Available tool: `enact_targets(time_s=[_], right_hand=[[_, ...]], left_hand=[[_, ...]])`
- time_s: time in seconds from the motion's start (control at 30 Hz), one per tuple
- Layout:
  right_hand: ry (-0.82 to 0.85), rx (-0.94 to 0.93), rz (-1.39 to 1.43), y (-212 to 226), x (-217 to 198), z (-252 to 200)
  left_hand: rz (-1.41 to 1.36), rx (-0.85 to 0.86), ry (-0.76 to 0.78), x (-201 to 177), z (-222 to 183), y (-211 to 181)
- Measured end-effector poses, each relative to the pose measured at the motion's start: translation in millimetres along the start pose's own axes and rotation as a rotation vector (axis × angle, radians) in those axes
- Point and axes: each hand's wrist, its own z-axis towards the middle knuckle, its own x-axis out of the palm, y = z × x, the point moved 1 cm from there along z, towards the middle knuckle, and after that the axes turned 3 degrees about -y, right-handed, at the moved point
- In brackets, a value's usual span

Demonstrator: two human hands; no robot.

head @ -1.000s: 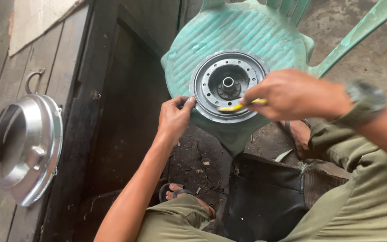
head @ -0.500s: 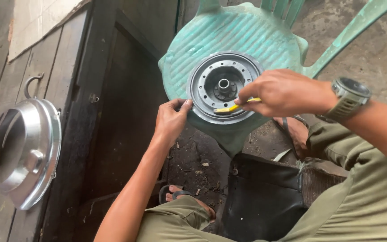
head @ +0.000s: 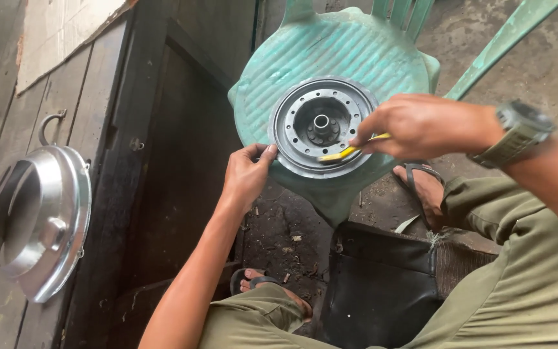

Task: A person sits on a chair and uses a yellow pencil to mark the inner rim of a circular metal motorcycle part, likely a brake drum or hub.

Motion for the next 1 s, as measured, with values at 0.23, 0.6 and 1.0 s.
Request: enact_targets(time_s=[0.23,0.6,1.0], right_hand=[[-0.038,-0.049,-0.022,4.1,9.2,-0.6],[-0.102,-0.055,-0.248,22.8,10.8,-25.7],[-0.324,-0.235,-0.183,40.7,53.1,32.0]], left_hand=[[0.024,-0.007,-0.044,2.0,-6.0,-3.8],[-0.036,-0.041,-0.047,7.7,-12.4,-3.2],[-0.184,-0.163,-0.024,31.4,-47.6,3.7]])
